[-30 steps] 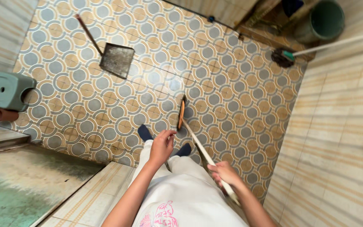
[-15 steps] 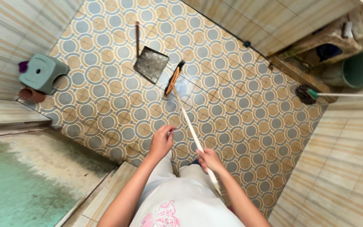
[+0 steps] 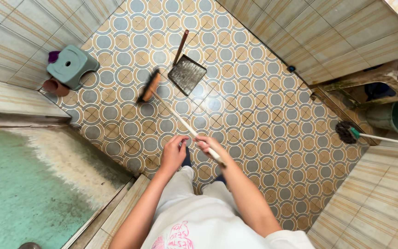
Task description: The person sweeps a tiled bathroom floor using a broom and dustpan. They gather debris into the dustpan, then open a door to a storage area and dispose of the collected dirt.
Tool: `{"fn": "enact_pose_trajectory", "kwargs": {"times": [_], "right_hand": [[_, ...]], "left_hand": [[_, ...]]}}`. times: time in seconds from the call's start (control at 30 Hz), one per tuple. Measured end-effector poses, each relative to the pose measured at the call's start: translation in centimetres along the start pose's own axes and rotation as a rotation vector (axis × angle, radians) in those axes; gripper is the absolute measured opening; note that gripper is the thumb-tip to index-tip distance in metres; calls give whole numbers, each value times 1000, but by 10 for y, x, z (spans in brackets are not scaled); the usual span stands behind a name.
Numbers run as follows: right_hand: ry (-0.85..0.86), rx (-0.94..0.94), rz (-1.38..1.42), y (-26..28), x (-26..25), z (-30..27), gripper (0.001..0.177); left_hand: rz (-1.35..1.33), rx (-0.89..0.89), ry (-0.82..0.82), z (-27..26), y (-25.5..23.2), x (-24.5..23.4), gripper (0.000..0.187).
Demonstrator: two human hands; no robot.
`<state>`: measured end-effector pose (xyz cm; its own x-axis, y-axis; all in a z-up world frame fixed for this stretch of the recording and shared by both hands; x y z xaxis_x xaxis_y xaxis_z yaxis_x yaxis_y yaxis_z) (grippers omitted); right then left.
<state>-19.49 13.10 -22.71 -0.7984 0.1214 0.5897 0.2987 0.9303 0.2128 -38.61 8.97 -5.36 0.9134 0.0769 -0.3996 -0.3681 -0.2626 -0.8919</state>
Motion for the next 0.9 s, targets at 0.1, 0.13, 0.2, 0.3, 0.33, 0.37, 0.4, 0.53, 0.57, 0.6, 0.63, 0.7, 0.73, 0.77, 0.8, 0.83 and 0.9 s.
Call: {"fn": "enact_pose_trajectory", "kwargs": {"times": [0.1,0.13,0.2,0.3,0.33,0.37,0.4,0.53,0.57,0.6,0.63,0.7,0.73,0.77,0.8,0.83,0.9], "right_hand": [[-145,-80,-453,4,-52,-53,23],[-210,-70,-644,7,-68,-83,25],[-296,-33,-963,20,-88,-146,44],[-594,106,-1136,35,-97,-204,29],[-651,112,-1194,35,-96,-212,26],[-707,120,-1247,36,-97,-216,23],[-732,95,-1356,36,-96,-210,24],[-768,-190,-1663,35,-95,-176,26],[-759,-308,-1700,38,-92,-174,26],[-759,-256,-1602,45,-95,-181,27],[-758,-209,-1505,59,-97,-193,30],[-781,-138,-1376,85,-94,-218,31],[-806,-113,-1344,98,-95,-231,30],[-830,-83,-1307,109,-98,-236,29],[-829,-134,-1331,120,-101,-231,28],[-833,-187,-1356,132,-108,-219,27],[-863,-204,-1405,154,-126,-183,25]], "left_hand": [[-32,-26,-5,-2,6,-8,18],[-50,-19,-7,-2,9,-9,18],[9,-11,3,0,13,-7,18],[13,11,9,5,16,-2,18],[1,19,9,7,15,2,19],[8,28,15,10,13,5,19],[15,37,21,14,10,10,19],[-3,100,38,29,-6,30,18],[-5,101,41,32,-10,34,18],[-7,102,45,36,-14,37,19],[-9,107,47,43,-19,41,19],[7,88,42,55,-27,43,20],[15,78,38,62,-30,44,20],[0,81,29,67,-34,44,19],[-16,85,20,74,-37,45,19],[-36,90,12,80,-39,48,18],[16,77,0,94,-43,54,18]]}}
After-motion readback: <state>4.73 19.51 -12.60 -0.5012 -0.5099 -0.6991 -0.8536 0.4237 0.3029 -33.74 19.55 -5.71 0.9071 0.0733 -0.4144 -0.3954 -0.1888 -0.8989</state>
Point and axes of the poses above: each hand's wrist, its own z-axis towards the middle knuckle, its own x-axis out of the palm, y = z × x, the point moved 3 cm from there along z, towards the middle knuckle, and after that the axes turned 4 degrees about -x, right-handed, at the moved point
